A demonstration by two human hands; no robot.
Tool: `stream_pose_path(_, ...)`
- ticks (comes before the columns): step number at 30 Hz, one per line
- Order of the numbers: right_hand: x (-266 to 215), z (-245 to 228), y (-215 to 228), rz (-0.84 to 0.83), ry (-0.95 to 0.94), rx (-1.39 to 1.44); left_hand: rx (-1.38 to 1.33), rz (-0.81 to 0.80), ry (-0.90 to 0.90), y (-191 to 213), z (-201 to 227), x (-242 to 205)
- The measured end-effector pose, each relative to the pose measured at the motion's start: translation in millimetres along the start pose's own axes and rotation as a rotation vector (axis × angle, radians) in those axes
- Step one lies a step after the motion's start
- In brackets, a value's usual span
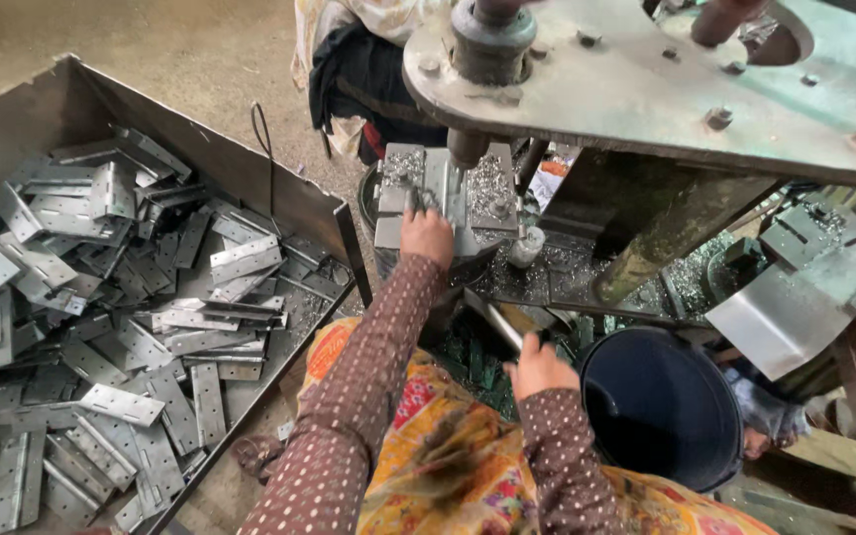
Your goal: The person operates a drill press to process metal brackets. They pick brackets from a bin, place them under the drill, activate the machine, and return the processed pieces to the bin.
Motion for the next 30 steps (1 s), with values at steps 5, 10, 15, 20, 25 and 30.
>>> stream_pose_path(5, -6, 15, -81, -0.465, -0.197, 0.133, 0.007, 0.058, 0.038, -4, -2, 24)
stream_pose_path(10, -23, 3, -118, -0.599, -0.055, 0.096, -0.093, 0.012, -0.002, -14, -8, -16)
stream_pose_path(15, -1, 8, -29, -0.181, -0.002, -0.006, -0.070, 0.026, -0.013, -7, -14, 19)
stream_pose_path(20, -12, 2, -46, -0.392, -0.090, 0.047, -0.076, 0.078, -0.013, -11, -22, 43)
stream_pose_path(25, -21, -2, -89, -0.628, -0.088, -0.034, -0.084, 0.040, -0.020, -14, -27, 50)
stream_pose_path(30, -15, 5, -34, -0.241, -0.048, 0.102, 0.034, -0.060, -0.057, 3, -19, 46)
Point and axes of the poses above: each hand's wrist, its own x-axis towards the middle knuckle, its own y-axis out of the back of the hand, z = x × y, the point moved 10 cm from there along x, towards the middle knuckle, and after that the axes turned 2 degrees about -x, right-handed, at the moved point
